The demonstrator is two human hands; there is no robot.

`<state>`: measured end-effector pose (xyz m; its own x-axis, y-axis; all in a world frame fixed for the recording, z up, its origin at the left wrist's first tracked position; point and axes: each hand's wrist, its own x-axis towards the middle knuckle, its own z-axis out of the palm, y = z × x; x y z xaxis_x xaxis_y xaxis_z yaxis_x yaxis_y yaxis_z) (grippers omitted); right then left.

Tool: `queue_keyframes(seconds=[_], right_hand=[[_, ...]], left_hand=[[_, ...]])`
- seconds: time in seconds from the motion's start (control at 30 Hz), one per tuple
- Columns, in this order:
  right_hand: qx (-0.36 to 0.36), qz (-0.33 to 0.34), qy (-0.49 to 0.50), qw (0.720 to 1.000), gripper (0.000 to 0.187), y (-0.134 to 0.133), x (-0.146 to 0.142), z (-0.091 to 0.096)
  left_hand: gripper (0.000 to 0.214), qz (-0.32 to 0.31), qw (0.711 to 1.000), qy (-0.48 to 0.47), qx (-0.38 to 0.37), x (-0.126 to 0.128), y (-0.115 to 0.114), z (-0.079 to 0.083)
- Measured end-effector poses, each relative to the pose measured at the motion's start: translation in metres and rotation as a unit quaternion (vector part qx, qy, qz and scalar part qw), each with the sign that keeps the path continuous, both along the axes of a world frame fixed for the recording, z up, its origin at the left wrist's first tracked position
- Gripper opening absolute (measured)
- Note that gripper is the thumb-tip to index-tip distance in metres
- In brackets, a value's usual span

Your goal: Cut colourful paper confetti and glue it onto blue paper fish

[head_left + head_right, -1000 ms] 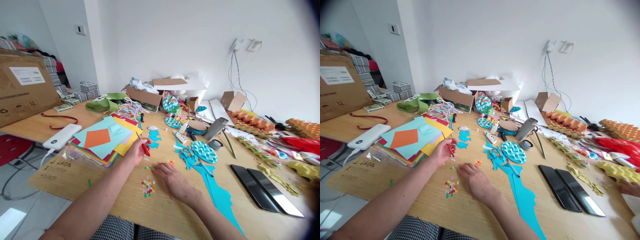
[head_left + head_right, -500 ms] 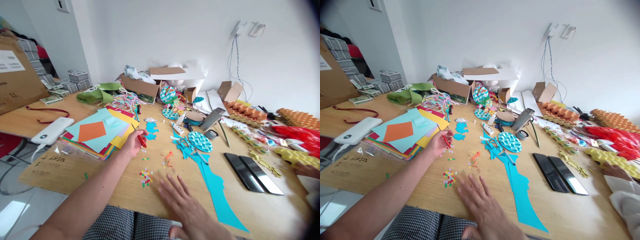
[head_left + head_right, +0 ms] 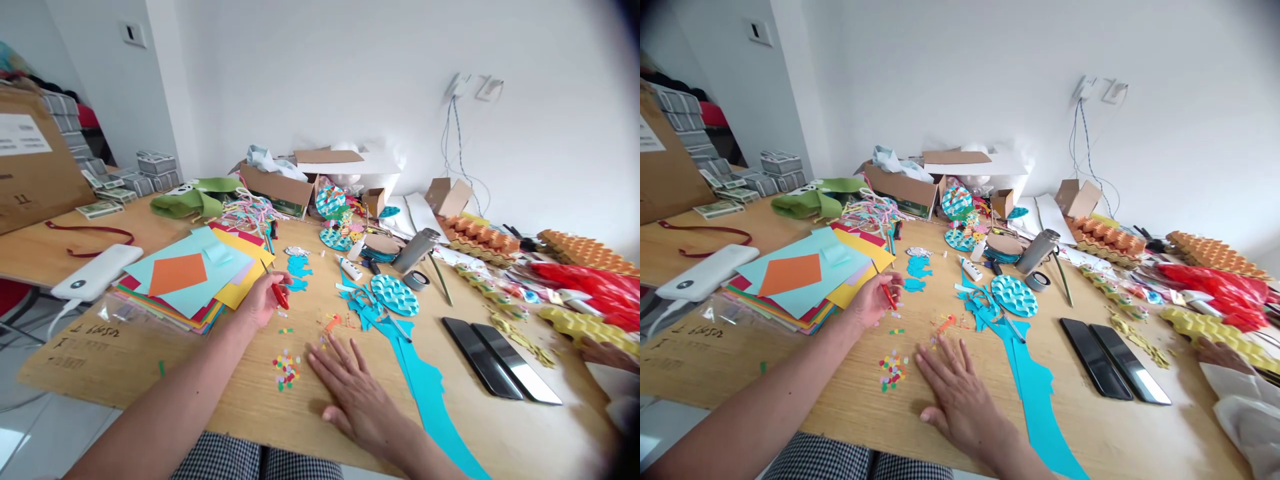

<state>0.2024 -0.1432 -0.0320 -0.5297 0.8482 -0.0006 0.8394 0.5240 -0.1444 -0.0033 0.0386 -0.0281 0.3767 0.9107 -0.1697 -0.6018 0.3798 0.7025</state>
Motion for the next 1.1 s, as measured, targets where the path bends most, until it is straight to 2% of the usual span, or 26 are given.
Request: queue_keyframes(seconds=[0.1,0.27,0.37,0.47,0.53,0.6,0.63,0.67,0.77,0.8,0.87,1.0,1.07,1.1], right_hand=[[0.01,-0.008,-0.015,1.0,0.071,0.009,0.0,-0.006],[0.035,-0.117,-0.052,0.991,0.061,0.042,0.02,-0.009],[0.024,-0.15,-0.051,0.987,0.056,0.056,0.024,-0.006],[0.056,-0.151,-0.006,0.987,0.047,0.065,0.018,0.002],[0.102,-0.165,0.073,0.978,0.039,0.072,0.009,0.01],[0.124,-0.195,0.194,0.953,0.034,0.082,-0.007,0.02],[0.106,-0.207,0.258,0.938,0.032,0.088,-0.017,0.024],[0.072,-0.212,0.318,0.921,0.029,0.094,-0.028,0.028],[-0.077,-0.139,0.431,0.888,0.018,0.113,-0.06,0.033],[-0.112,-0.133,0.46,0.871,0.012,0.118,-0.068,0.032],[-0.136,-0.129,0.485,0.854,0.006,0.127,-0.078,0.029],[-0.146,-0.129,0.525,0.829,0.016,0.131,-0.074,0.025],[-0.129,-0.164,0.562,0.8,0.024,0.128,-0.063,0.025],[-0.111,-0.198,0.59,0.775,0.028,0.126,-0.057,0.025]], left_hand=[[0.018,-0.006,1.0,-0.001,0.003,0.0,-0.001,0.0],[0.018,-0.01,1.0,-0.001,0.005,0.0,-0.001,0.0],[0.018,-0.012,1.0,-0.006,0.007,0.0,0.0,-0.001],[0.018,-0.014,1.0,-0.014,0.012,0.0,0.0,-0.002],[0.018,-0.022,0.999,-0.022,0.021,0.0,-0.001,0.0],[0.019,-0.035,0.999,-0.027,0.031,0.002,-0.004,0.002],[0.021,-0.044,0.998,-0.029,0.037,0.003,-0.006,0.004],[0.021,-0.054,0.997,-0.029,0.043,0.004,-0.008,0.005],[0.023,-0.087,0.994,-0.013,0.069,0.008,-0.013,0.005],[0.024,-0.09,0.993,-0.003,0.078,0.009,-0.014,0.005],[0.028,-0.089,0.992,0.012,0.09,0.01,-0.015,0.004],[0.04,-0.108,0.988,0.004,0.112,0.011,-0.016,0.004],[0.046,-0.102,0.986,-0.008,0.132,0.012,-0.017,0.004],[0.048,-0.091,0.986,-0.005,0.142,0.012,-0.017,0.005]])
